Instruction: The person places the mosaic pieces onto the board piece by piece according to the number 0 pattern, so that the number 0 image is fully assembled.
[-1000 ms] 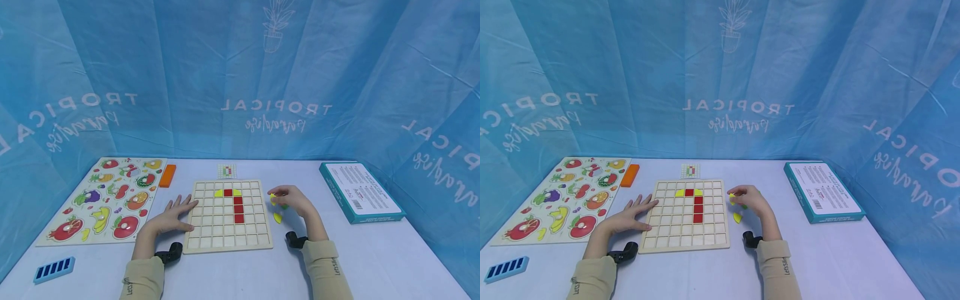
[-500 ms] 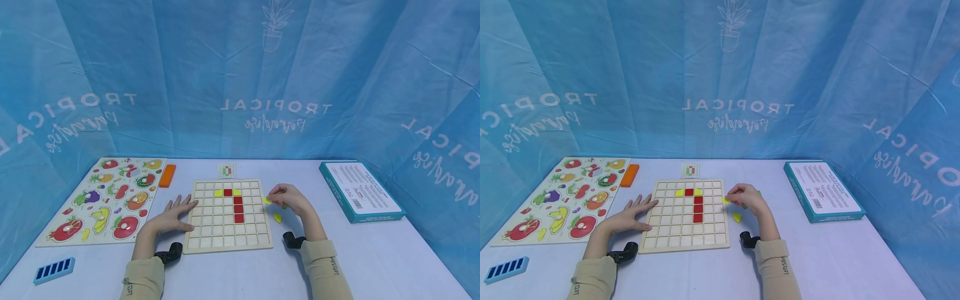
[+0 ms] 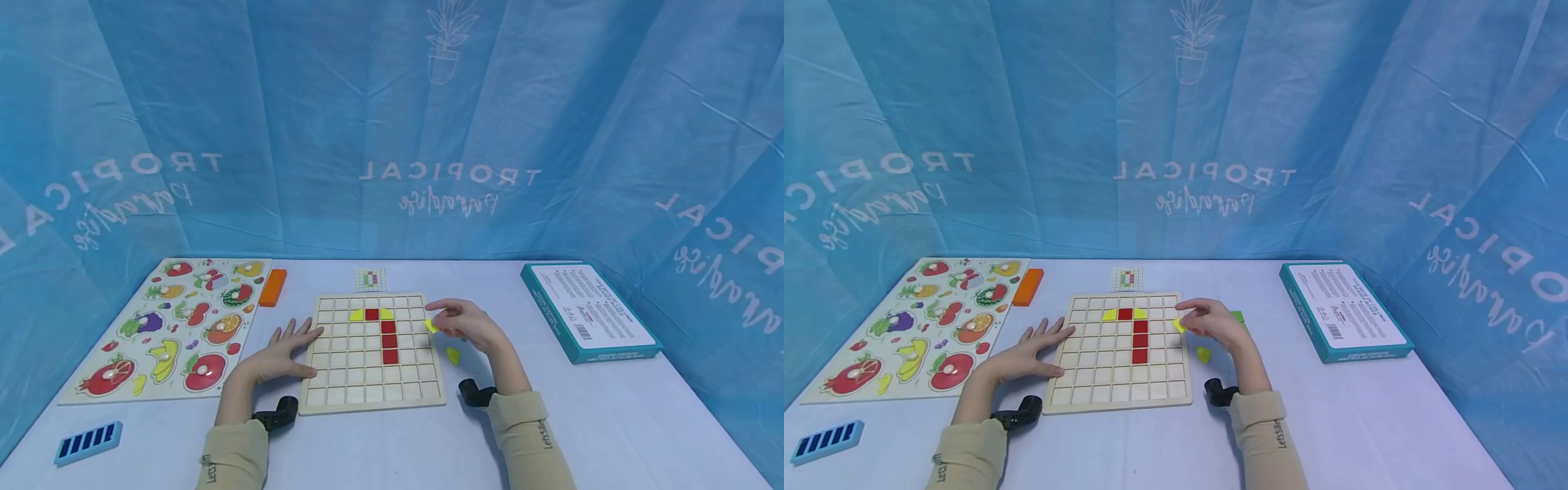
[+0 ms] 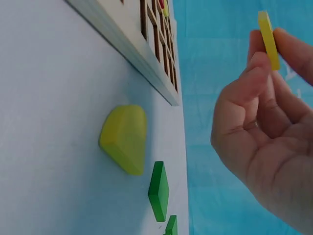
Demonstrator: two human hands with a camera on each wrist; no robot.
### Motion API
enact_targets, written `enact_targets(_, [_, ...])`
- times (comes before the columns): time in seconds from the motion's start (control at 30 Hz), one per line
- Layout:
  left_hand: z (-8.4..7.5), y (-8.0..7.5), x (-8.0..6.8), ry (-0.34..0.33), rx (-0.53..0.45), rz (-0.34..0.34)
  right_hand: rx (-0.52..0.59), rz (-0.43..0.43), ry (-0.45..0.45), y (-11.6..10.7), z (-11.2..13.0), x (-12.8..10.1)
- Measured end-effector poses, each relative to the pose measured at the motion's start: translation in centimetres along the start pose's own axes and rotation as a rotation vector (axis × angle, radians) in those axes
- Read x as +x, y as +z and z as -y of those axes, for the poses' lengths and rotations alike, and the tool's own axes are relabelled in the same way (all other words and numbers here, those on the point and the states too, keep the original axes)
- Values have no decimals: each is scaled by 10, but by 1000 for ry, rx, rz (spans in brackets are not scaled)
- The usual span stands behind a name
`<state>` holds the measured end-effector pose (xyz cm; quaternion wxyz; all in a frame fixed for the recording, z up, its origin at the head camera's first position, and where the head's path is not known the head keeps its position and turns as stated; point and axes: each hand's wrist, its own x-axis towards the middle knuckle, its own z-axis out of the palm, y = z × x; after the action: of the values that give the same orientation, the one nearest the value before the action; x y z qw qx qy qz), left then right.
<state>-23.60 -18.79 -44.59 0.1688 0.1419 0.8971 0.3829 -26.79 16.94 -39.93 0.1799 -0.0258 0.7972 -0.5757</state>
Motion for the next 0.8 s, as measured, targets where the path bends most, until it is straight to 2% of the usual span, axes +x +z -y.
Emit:
enact_targets(0.23, [-2, 0, -1, -5, -8, -1, 5, 72, -31, 3, 4, -3])
enact_targets(0.8, [-2, 0, -1, -3, -7, -2, 26, 67, -18, 13, 6, -3])
